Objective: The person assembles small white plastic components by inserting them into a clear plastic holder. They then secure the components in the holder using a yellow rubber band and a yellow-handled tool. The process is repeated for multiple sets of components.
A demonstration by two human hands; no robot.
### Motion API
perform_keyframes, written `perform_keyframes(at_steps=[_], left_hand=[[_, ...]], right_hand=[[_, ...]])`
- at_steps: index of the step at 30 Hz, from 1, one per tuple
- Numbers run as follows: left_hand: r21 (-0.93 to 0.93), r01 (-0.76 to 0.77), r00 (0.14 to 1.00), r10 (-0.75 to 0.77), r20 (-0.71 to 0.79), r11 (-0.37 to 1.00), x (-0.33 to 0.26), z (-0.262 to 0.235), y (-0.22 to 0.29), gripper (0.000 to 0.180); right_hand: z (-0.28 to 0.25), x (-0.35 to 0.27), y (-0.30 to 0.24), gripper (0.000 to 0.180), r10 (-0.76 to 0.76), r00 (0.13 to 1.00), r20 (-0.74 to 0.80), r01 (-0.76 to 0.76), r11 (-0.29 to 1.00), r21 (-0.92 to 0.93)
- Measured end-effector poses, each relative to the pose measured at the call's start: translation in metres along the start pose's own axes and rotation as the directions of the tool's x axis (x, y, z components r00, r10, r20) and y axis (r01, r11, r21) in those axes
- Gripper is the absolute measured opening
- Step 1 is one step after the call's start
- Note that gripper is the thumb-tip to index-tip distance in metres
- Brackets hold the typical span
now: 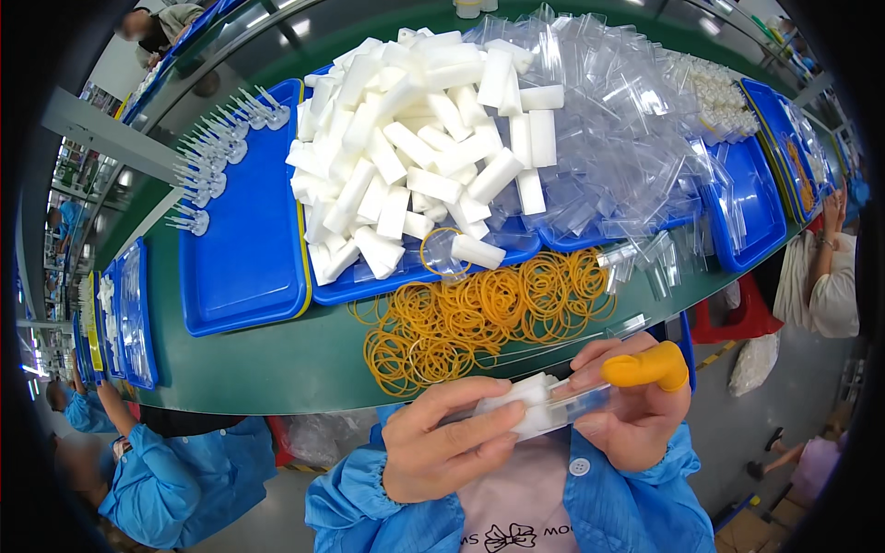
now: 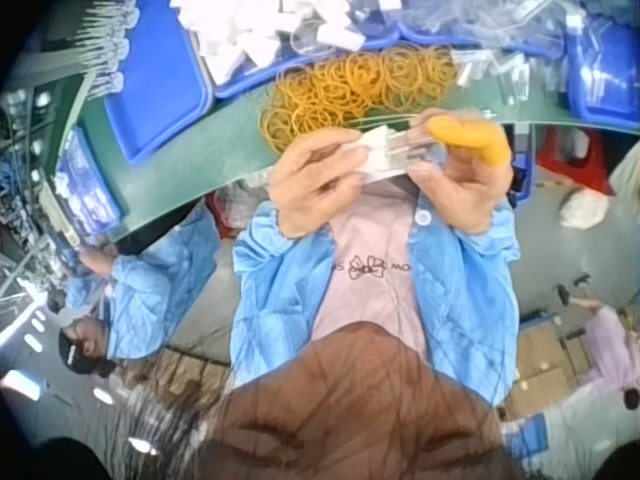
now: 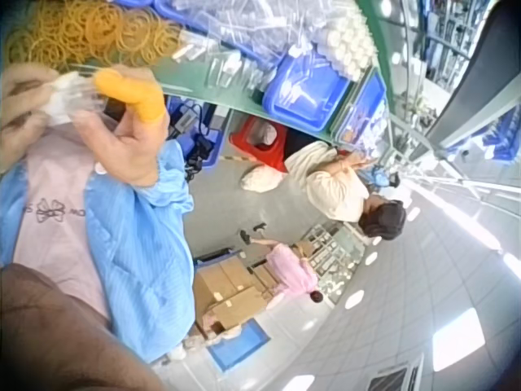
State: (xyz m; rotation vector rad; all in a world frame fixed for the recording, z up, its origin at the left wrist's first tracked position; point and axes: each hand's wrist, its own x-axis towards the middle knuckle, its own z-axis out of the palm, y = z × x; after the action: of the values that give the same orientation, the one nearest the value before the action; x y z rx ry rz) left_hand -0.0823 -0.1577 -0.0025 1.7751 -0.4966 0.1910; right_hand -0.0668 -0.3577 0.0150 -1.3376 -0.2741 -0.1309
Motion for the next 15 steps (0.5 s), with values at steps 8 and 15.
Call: perform_keyframes(at_steps=[8, 15], left_hand=[[-0.818, 0.408, 0.863, -0.464, 0.2, 0.406, -0.005, 0.007, -0.008, 0.058], [-0.784, 0.363, 0.895, -0.424, 0.141, 0.505, -0.013, -0.003, -0.01, 0.051]], right_hand=[[-0.004, 0.008, 0.004, 0.043, 0.018, 0.997, -0.078, -0.01, 0.994, 0.112], [-0.015, 0.016, 0.002, 0.027, -0.079, 0.997, 0.017, 0.081, 0.983, -0.164]])
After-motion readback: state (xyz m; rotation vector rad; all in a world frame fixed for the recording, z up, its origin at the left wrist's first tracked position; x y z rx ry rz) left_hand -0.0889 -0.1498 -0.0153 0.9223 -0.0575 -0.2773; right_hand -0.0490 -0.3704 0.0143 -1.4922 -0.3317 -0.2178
